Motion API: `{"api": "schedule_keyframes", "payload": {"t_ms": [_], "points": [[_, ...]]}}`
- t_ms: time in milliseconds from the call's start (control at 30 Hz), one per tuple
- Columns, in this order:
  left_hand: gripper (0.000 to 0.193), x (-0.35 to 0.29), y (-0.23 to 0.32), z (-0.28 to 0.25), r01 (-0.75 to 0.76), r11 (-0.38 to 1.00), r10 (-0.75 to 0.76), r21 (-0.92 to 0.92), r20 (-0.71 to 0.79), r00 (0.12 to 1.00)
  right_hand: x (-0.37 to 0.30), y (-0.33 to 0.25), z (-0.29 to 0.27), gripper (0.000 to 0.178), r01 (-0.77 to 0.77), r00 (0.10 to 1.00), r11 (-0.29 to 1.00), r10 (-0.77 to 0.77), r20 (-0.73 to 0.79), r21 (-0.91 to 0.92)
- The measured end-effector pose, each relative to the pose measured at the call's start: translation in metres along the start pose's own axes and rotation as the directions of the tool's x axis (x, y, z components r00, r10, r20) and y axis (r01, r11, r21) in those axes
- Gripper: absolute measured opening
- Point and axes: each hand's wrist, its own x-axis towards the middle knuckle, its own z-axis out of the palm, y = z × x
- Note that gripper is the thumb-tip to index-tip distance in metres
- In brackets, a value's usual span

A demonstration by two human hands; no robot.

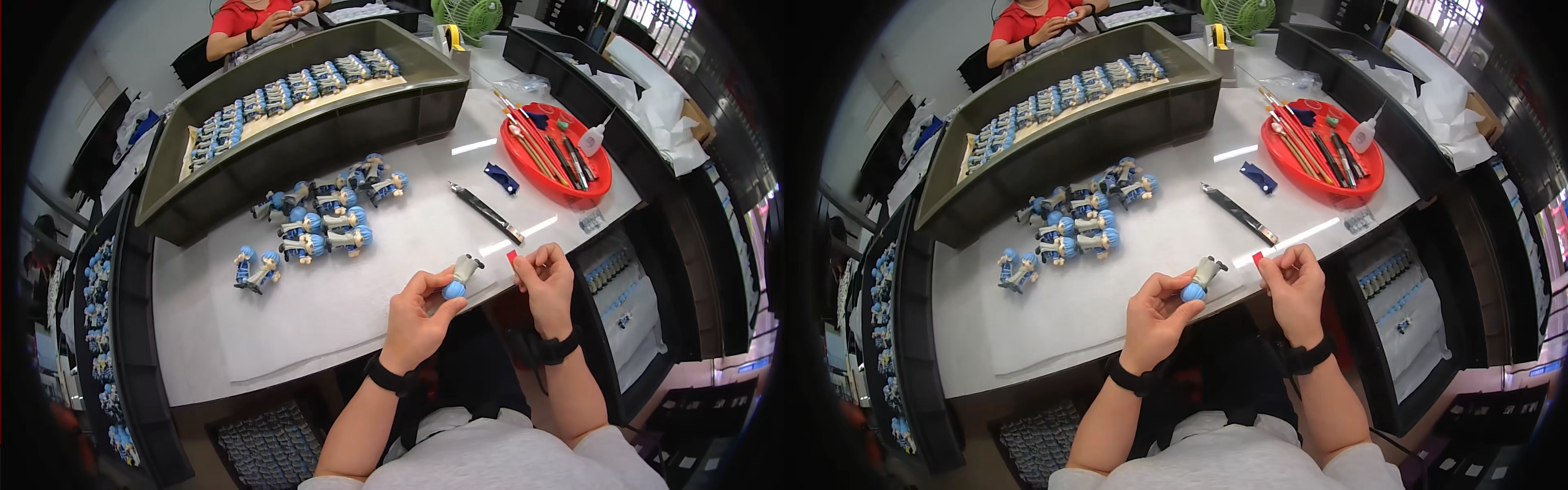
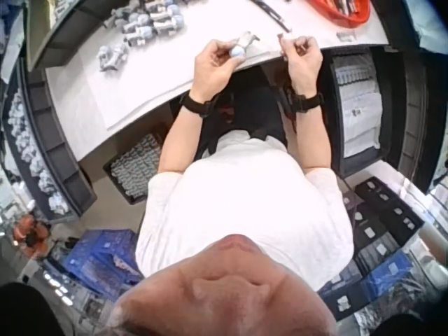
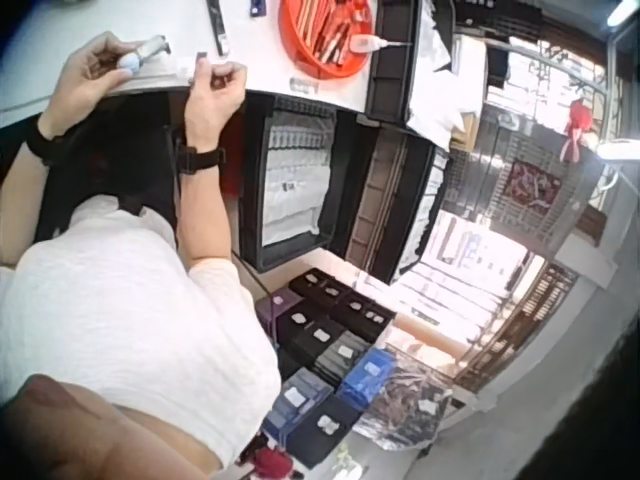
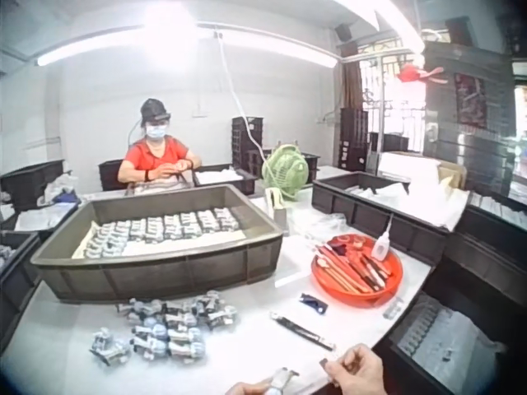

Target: The person assembles small blue and white figurines by hand, attaching parts and placing them into a tray. The person repeatedly picks up figurines, joins components, and arranges them in rows within a black tray.

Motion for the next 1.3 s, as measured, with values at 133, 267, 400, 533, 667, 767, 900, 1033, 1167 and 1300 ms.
{"api": "schedule_keyframes", "payload": {"t_ms": [133,267,400,533,667,767,900,1033,1167,1300], "points": [[0.025,0.0,0.0,0.001,-0.005,1.0,0.005,0.022,0.0,1.0,0.001,0.001,-0.002,0.026,-0.011,1.0,1.0,0.011,0.022,0.004],[0.025,0.001,-0.001,0.001,-0.01,0.999,0.01,0.034,0.003,1.0,0.0,-0.001,0.002,0.026,-0.019,0.999,1.0,0.018,0.042,0.016],[0.026,0.001,0.0,0.001,-0.002,1.0,0.001,0.031,0.014,1.0,-0.002,0.003,0.001,0.025,-0.02,0.998,1.0,0.019,0.057,0.024],[0.026,0.0,0.003,0.001,0.005,1.0,-0.005,0.027,0.012,1.0,-0.004,0.007,-0.002,0.023,-0.027,0.997,0.999,0.025,0.066,0.027],[0.026,-0.001,0.001,0.0,-0.014,1.0,0.014,0.02,0.013,1.0,-0.005,0.007,0.0,0.023,-0.033,0.997,0.999,0.031,0.067,0.027],[0.027,-0.001,0.001,0.001,-0.038,0.999,0.037,0.022,0.01,0.999,-0.005,0.005,0.001,0.022,-0.041,0.997,0.999,0.039,0.072,0.032],[0.027,-0.001,0.001,0.0,-0.065,0.997,0.065,0.031,0.013,0.998,-0.006,0.005,0.002,0.021,-0.054,0.995,0.998,0.051,0.083,0.038],[0.026,0.0,0.001,0.0,-0.078,0.997,0.078,-0.003,0.027,0.997,-0.005,0.008,0.002,0.02,-0.052,0.995,0.998,0.048,0.091,0.045],[0.027,-0.001,-0.001,-0.001,-0.099,0.995,0.099,0.011,0.021,0.995,-0.004,0.009,0.004,0.017,-0.055,0.994,0.998,0.051,0.096,0.041],[0.028,0.0,-0.003,-0.003,-0.114,0.992,0.113,0.054,0.023,0.993,0.001,0.008,0.005,0.014,-0.016,0.994,1.0,0.016,0.105,-0.002]]}}
